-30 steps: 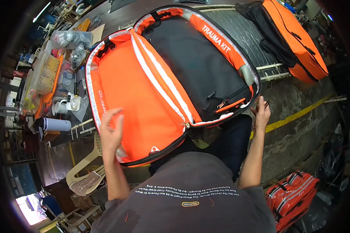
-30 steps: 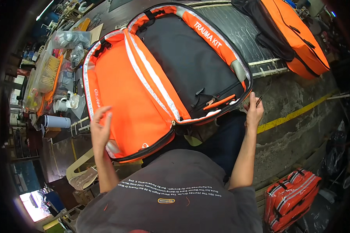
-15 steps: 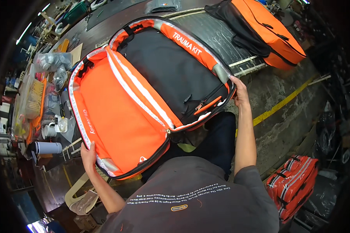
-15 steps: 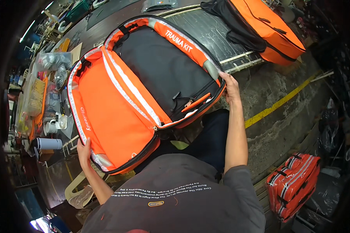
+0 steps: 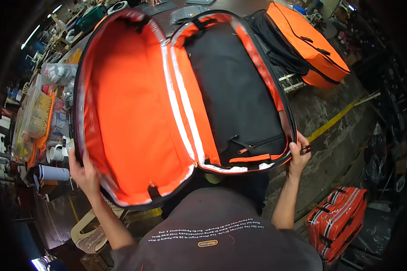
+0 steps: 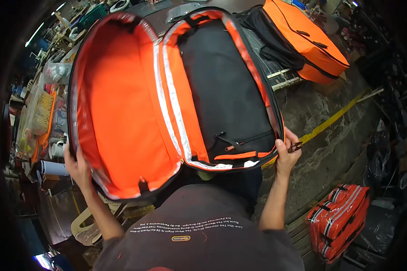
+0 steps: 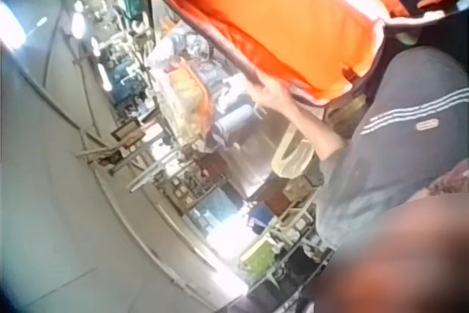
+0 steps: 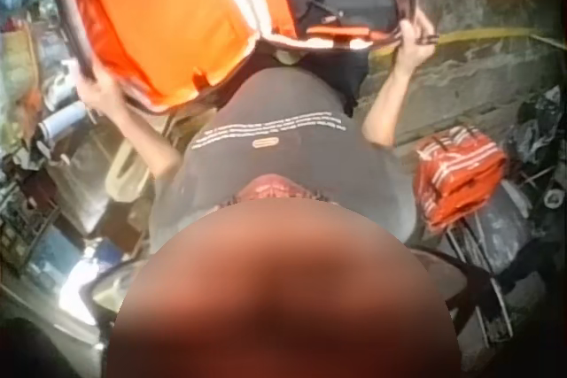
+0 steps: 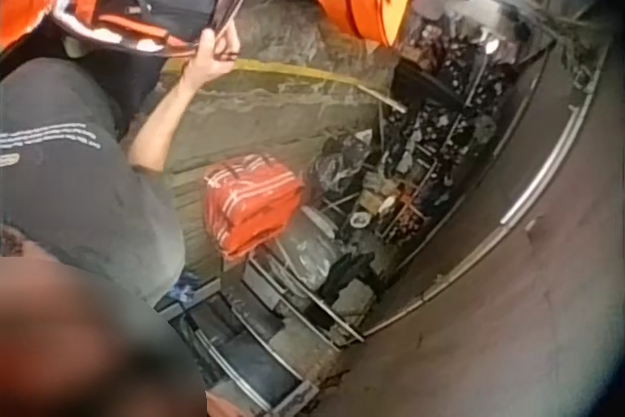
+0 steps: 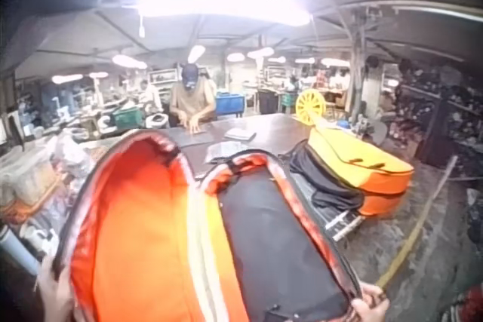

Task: Inspecting and assembling the components of a medical trauma kit bag, including zipper testing and thread trimming.

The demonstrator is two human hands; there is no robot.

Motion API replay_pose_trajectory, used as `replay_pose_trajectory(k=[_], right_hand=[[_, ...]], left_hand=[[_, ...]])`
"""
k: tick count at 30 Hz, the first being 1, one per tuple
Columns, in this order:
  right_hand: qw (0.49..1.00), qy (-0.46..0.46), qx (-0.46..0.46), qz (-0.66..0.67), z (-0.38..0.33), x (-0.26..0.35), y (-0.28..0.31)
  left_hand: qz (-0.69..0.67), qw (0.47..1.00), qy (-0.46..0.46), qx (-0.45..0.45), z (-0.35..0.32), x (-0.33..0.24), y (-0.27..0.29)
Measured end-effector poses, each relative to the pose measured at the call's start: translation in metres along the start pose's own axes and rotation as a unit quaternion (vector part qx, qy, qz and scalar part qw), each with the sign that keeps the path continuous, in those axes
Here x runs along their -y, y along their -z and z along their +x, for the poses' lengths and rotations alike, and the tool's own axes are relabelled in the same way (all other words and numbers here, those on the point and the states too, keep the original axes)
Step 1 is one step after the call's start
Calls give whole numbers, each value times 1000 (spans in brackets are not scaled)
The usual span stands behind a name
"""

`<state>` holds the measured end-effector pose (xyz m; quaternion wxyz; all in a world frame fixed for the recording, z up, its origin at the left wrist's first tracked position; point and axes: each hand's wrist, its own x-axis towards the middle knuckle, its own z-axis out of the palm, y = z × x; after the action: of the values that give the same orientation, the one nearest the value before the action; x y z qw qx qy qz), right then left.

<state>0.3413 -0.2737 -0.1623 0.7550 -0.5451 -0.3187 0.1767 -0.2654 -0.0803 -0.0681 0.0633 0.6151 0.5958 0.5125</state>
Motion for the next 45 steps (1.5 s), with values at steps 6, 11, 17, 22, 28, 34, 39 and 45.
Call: replay_pose_trajectory(k=[6,11,17,22,28,34,39,45], right_hand=[[994,-105,-16,-5,-68,-22,-10],[960,-171,213,68,-119,25,-80],[772,-297,554,92,-109,23,-115],[764,-251,580,128,-109,-2,-104],[941,-167,294,22,-30,-10,-42],[997,-64,4,-41,35,-29,-38],[967,-61,30,-244,90,-80,-57],[984,9,17,-177,102,-92,-112]], left_hand=[[109,931,-326,120,191,-25,-113],[256,894,-351,109,294,-56,-197],[152,883,-438,72,251,-103,-258],[-2,829,-353,434,-16,-220,-183],[85,753,-346,553,-131,-182,-159],[-27,829,-187,526,-123,-176,-131],[70,784,-277,551,-161,-147,-146],[-6,857,-169,486,-133,-155,-121]])
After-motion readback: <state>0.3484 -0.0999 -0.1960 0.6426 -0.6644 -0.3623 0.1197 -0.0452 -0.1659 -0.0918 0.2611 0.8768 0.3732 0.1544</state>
